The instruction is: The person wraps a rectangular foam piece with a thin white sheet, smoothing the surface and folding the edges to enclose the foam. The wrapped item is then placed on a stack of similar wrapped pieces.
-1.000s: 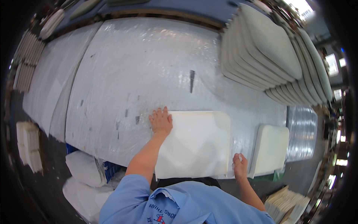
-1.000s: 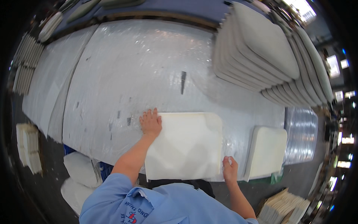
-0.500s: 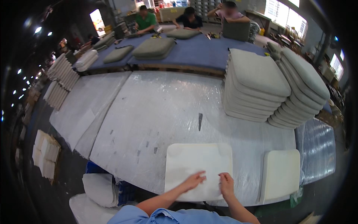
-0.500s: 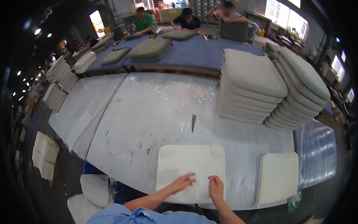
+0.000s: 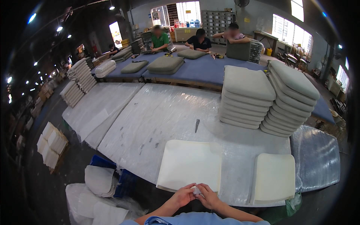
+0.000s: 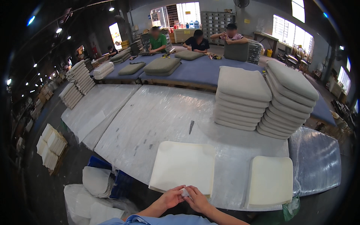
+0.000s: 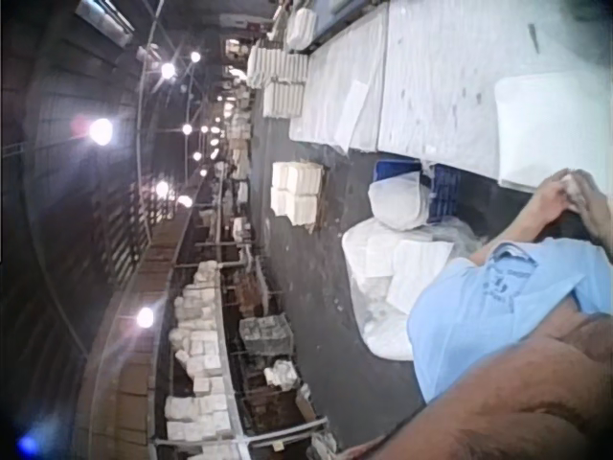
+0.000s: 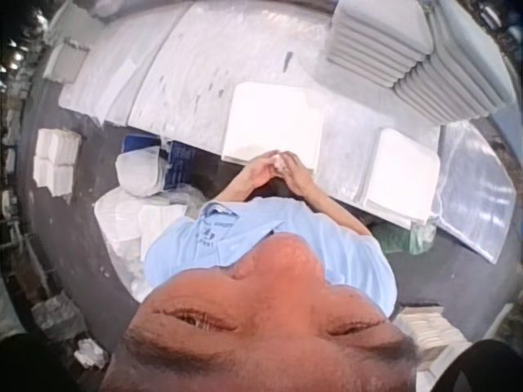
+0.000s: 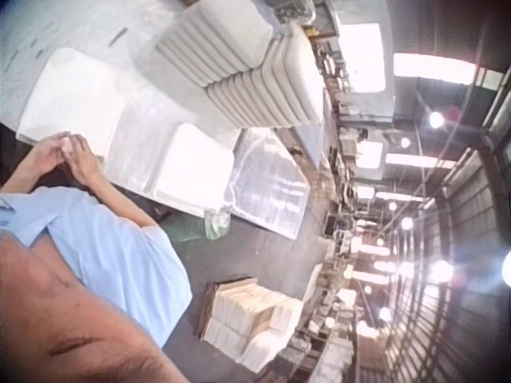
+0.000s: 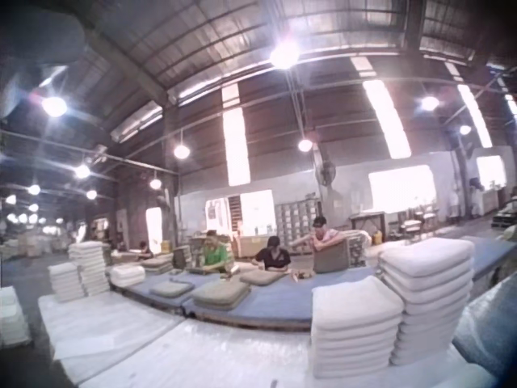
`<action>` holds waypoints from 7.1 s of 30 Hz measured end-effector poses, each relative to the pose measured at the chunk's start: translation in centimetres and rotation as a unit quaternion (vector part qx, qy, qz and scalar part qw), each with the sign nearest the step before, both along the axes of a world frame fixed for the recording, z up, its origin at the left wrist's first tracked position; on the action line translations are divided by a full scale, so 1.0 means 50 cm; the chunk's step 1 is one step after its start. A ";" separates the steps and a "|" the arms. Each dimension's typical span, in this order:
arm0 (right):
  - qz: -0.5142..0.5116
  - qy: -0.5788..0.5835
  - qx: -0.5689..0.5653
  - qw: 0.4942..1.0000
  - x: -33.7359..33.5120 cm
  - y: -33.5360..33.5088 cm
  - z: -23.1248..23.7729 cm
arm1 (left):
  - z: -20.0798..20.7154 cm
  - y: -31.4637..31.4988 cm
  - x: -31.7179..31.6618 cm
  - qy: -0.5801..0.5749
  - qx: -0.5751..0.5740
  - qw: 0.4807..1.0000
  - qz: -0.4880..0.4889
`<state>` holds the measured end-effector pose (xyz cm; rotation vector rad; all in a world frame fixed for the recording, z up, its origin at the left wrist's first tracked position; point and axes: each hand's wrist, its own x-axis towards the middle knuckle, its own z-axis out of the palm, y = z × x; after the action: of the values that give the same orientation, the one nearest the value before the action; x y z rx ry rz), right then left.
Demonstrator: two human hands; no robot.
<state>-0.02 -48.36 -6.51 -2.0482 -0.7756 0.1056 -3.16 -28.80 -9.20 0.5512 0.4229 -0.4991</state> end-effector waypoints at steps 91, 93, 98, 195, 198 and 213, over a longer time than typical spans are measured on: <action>0.202 0.334 -0.278 0.878 -0.067 -0.085 -0.205 | -0.115 0.034 -1.001 0.544 0.329 0.715 0.292; 0.239 0.297 -0.257 0.888 0.054 0.035 -0.186 | -0.109 0.026 -0.972 0.557 0.277 0.717 0.314; 0.305 0.248 -0.168 0.904 0.273 0.486 -0.154 | -0.082 0.038 -0.873 0.525 0.226 0.708 0.414; 0.302 0.490 -0.341 0.744 -0.952 1.952 -0.747 | 0.105 0.710 -1.437 0.431 0.084 0.005 0.899; 0.306 0.466 -0.342 0.756 -0.943 1.962 -0.736 | 0.210 0.686 -1.465 0.447 0.117 -0.016 0.887; 0.398 0.663 -0.233 0.590 -0.709 1.971 -0.366 | 0.316 0.969 -1.583 0.394 0.396 0.121 0.821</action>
<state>-35.48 50.18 -24.81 -1.1955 -0.5491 2.2431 -82.34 19.67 6.57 0.3783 2.0379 2.0239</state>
